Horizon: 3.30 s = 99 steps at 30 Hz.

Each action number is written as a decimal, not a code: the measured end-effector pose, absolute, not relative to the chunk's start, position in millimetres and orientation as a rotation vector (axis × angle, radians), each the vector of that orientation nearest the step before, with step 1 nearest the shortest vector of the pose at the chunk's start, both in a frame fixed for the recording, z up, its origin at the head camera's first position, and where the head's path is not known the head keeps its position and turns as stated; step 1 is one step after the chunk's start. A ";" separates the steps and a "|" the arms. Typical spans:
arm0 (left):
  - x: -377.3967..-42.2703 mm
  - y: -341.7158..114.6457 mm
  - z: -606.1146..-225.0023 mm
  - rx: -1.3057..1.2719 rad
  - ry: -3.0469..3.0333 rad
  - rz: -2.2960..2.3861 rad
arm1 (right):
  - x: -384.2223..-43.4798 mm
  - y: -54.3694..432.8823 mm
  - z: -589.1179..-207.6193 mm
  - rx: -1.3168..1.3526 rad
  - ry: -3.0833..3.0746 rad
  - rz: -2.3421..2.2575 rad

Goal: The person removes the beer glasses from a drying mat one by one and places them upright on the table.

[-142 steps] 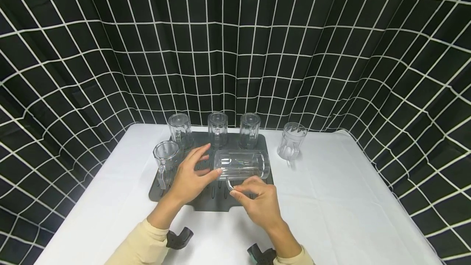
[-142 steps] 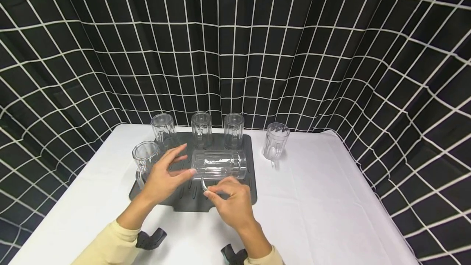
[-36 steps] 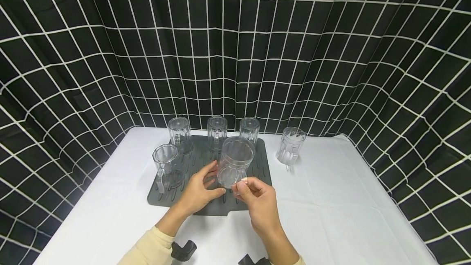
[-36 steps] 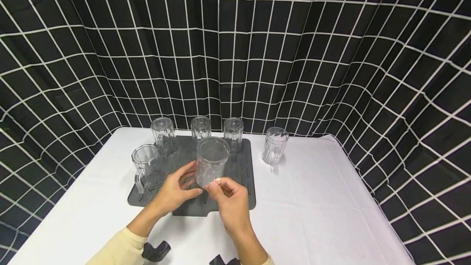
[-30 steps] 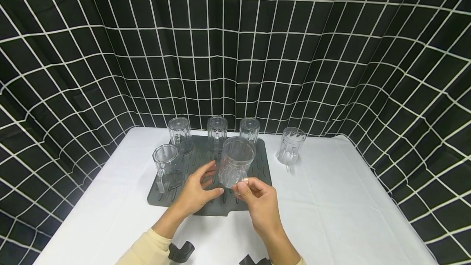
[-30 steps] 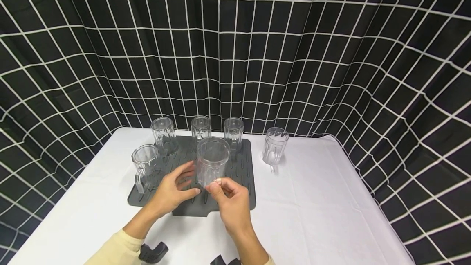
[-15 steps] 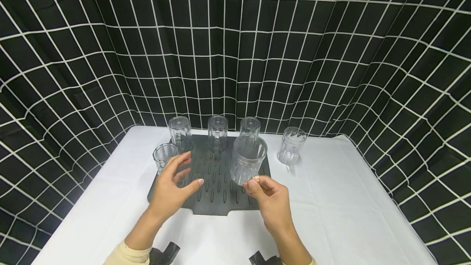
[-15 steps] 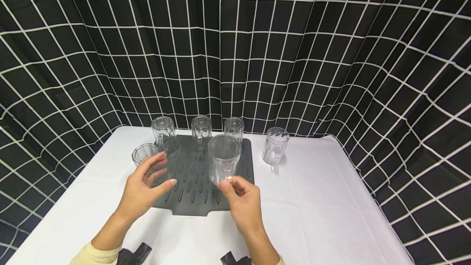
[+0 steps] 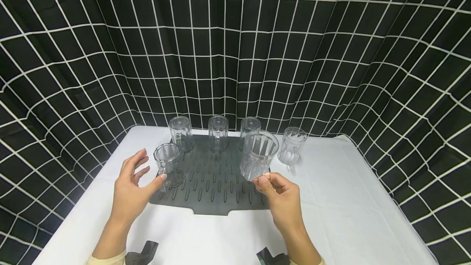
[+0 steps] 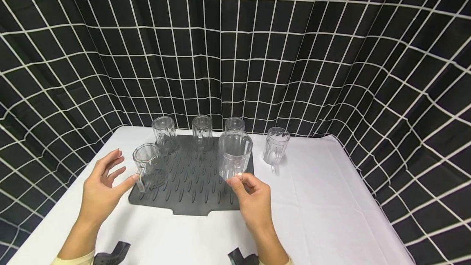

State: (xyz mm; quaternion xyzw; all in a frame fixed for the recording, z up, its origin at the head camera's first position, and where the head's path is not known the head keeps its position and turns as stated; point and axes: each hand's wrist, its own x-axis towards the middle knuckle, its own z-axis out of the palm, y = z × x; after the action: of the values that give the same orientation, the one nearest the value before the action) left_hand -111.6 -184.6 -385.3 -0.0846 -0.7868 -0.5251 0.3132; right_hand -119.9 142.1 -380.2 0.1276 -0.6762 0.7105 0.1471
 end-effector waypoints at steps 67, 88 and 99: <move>-142.7 -241.1 -506.8 0.086 -2.814 -1.317 | -174.6 263.1 -338.5 0.076 -1.711 1.920; -141.9 -241.1 -506.0 0.107 -2.828 -1.274 | -233.7 319.0 -387.9 -0.069 -1.628 2.064; -142.1 -240.5 -505.3 0.109 -2.826 -1.278 | -258.4 331.5 -417.7 -0.166 -1.705 2.077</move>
State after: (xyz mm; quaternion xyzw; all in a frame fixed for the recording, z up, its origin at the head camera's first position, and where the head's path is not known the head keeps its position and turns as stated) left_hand -142.1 -240.5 -505.3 0.0353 -0.9104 -0.4118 0.0192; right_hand -258.4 331.5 -417.7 -0.0600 -0.6173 0.7521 0.2230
